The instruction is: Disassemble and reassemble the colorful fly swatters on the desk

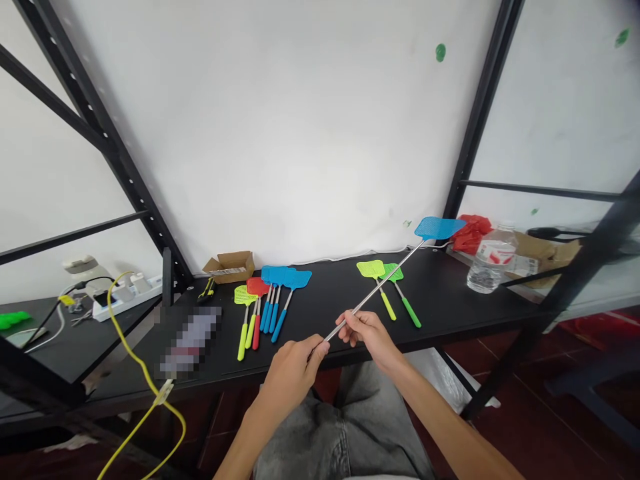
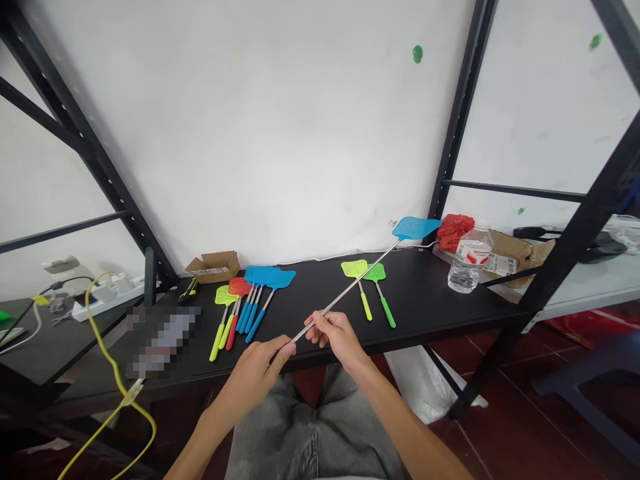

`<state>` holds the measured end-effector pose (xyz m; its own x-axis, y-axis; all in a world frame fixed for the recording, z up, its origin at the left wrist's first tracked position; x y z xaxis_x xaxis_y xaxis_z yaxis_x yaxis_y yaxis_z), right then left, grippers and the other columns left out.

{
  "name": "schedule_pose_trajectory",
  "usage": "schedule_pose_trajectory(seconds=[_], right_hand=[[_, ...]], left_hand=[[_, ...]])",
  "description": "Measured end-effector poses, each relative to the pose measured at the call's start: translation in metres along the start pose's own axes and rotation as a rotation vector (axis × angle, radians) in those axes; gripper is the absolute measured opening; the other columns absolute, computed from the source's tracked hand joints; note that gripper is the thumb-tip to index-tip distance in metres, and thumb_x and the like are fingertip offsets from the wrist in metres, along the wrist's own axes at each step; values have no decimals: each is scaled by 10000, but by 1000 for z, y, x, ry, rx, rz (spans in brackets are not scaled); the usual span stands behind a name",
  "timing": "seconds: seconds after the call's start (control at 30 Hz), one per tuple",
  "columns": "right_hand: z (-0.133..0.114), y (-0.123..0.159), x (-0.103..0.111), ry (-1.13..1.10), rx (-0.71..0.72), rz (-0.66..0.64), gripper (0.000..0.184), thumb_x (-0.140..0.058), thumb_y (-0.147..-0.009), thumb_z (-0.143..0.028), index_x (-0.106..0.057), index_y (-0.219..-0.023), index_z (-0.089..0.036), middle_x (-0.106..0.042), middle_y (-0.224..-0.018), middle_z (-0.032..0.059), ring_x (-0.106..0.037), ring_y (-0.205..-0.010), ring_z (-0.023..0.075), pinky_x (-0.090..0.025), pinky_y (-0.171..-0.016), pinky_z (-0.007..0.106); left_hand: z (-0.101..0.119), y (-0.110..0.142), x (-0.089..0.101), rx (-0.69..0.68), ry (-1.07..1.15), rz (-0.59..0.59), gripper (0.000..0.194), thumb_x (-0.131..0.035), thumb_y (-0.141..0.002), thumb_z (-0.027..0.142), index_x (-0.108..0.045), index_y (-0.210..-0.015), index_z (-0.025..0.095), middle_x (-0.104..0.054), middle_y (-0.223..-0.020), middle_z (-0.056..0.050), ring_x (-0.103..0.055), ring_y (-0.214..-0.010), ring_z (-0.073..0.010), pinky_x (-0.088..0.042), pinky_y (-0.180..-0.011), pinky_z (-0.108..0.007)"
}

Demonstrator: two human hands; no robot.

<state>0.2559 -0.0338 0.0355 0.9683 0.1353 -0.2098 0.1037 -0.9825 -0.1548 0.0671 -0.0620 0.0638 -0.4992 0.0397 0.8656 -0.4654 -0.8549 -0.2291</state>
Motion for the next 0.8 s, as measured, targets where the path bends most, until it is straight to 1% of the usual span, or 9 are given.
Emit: schedule_pose_trajectory(seconds=[0.1,0.23,0.33,0.47,0.57,0.7,0.8], right_hand=[[-1,-2,7,0,14,55,491,-652,-801,-630,-726,-798,-145,-666,-665,69,-568,-583,139,-381,-514,244],[-5,-7,19,-2,24,121,483,-679,-780,-625,-726,-792,-144,-664,-656,70,-566,-581,145,-382,-504,245],[-11,-9,34,-26,32,198,483,-720,-736,-625,-725,-771,-144,-650,-637,65,-558,-576,148,-379,-489,244],[-20,-11,58,-68,76,300,456,-765,-709,-595,-731,-769,-145,-633,-629,58,-542,-581,139,-380,-491,239],[-26,-11,70,-73,100,321,450,-774,-705,-590,-738,-768,-145,-626,-634,56,-524,-584,132,-377,-497,238],[-32,-10,75,-77,118,322,472,-770,-699,-609,-743,-767,-143,-610,-643,55,-498,-585,130,-363,-492,244],[-35,-9,78,-84,129,336,469,-778,-690,-607,-743,-766,-145,-586,-636,46,-490,-598,134,-352,-491,245]], left_hand=[[1,0,0,-7,-7,5,367,-311,-1023,405,-530,-782,235,-500,-613,27,-474,-584,-151,-241,-587,-266],[0,0,3,-8,10,-21,378,-300,-1025,412,-537,-794,231,-509,-613,27,-472,-578,-149,-248,-587,-264],[-3,3,8,-5,17,-36,384,-303,-1023,425,-543,-797,228,-514,-628,29,-466,-593,-148,-259,-598,-260],[-7,7,16,-21,50,-87,402,-301,-1020,460,-525,-786,222,-512,-655,35,-459,-624,-145,-265,-608,-257],[-7,8,21,-33,56,-115,420,-288,-1023,470,-502,-765,217,-508,-665,41,-461,-643,-142,-272,-635,-260],[-8,8,26,-44,70,-141,431,-288,-1016,496,-479,-755,212,-495,-671,45,-443,-634,-137,-283,-653,-260],[-14,9,31,-42,101,-178,441,-283,-1011,505,-427,-721,206,-446,-656,41,-415,-625,-134,-279,-628,-258]])
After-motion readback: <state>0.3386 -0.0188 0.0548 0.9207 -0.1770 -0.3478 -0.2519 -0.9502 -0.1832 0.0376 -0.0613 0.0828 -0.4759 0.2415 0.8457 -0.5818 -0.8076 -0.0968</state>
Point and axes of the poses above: each hand's wrist, its own y-axis away from the middle knuckle, its own x-axis out of the back of the hand, z = x × y, the point moved 2 cm from there along -y, towards the middle knuckle
